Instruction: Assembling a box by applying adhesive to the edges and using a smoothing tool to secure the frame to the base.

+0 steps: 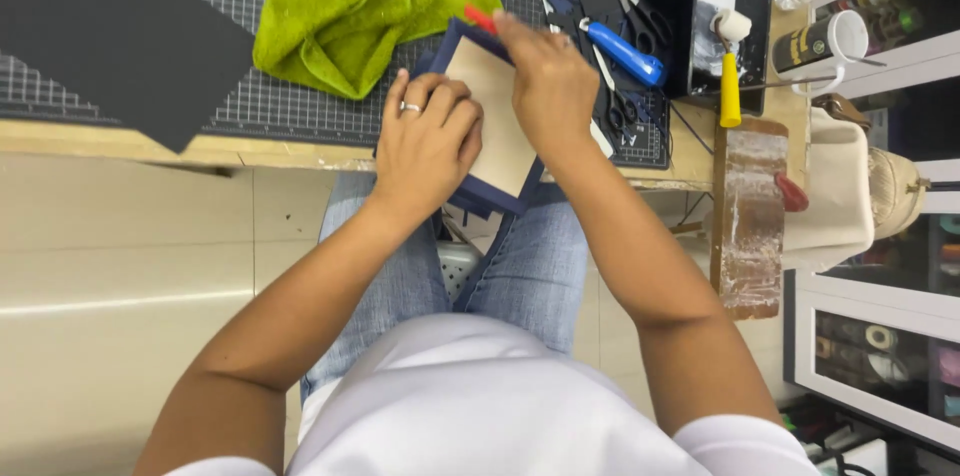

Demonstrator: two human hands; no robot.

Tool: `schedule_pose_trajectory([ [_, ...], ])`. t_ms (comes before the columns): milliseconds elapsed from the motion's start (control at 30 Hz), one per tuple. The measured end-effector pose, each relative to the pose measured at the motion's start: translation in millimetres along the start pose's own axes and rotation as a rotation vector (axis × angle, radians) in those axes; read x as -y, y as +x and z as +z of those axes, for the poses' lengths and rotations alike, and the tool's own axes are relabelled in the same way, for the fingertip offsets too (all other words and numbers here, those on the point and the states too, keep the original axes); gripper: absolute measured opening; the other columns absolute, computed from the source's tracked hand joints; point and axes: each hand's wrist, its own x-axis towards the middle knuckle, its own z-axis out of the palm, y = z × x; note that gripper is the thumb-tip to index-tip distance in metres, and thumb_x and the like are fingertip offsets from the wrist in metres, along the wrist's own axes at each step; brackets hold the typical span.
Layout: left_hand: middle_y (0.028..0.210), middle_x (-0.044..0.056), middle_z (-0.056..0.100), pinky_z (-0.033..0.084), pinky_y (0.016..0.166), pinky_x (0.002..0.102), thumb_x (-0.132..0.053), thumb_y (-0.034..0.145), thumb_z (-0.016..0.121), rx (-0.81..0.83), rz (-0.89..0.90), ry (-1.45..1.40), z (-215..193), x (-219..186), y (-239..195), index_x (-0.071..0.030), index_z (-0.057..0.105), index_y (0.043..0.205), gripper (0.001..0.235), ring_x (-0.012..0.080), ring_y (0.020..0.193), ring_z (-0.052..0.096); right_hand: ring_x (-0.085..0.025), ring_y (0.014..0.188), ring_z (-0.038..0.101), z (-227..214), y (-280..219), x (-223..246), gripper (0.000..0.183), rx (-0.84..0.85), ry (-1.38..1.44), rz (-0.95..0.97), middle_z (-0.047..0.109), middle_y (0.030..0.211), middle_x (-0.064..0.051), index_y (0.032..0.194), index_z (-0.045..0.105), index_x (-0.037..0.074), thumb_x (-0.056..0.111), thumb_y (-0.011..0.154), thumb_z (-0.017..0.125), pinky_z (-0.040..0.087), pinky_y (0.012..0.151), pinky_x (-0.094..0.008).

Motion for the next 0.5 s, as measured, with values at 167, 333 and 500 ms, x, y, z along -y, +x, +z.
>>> schedule_pose_trajectory([
  [167, 0.110, 0.004, 0.066, 0.040, 0.110, 0.053, -0.018, 0.099, 0.064, -0.003, -0.019, -0.001, 1.9, 0.6, 2.6, -0.012, 0.064, 0.094, 0.008, 0.0296, 0.112, 0.062, -0.021, 0.102, 0.071, 17.7, -13.0, 16.1, 0.047, -0.026, -0.146, -0.102, 0.076, 0.128, 0.002, 0.136, 0.067, 0.020, 0.008, 0.091, 0.062, 0.053, 0.057, -0.032],
  [333, 0.112, 0.004, 0.066, 0.040, 0.110, 0.054, -0.019, 0.098, 0.066, 0.010, -0.011, -0.014, 3.3, 1.3, 1.3, -0.012, 0.065, 0.096, 0.008, 0.0308, 0.112, 0.061, -0.019, 0.093, 0.072, -4.7, 8.2, 7.5, 0.041, 0.054, 0.030, -0.057, 0.079, 0.111, 0.009, 0.131, 0.070, 0.026, 0.008, 0.098, 0.054, 0.048, 0.052, -0.035],
  [500, 0.111, 0.003, 0.066, 0.041, 0.109, 0.055, -0.018, 0.097, 0.067, 0.005, -0.011, -0.023, 3.0, 1.1, -0.7, -0.012, 0.065, 0.094, 0.007, 0.0294, 0.112, 0.062, -0.020, 0.096, 0.072, 14.4, 1.8, 14.8, 0.051, 0.019, -0.121, -0.079, 0.076, 0.125, 0.007, 0.132, 0.069, 0.024, 0.003, 0.086, 0.063, 0.051, 0.052, -0.033],
])
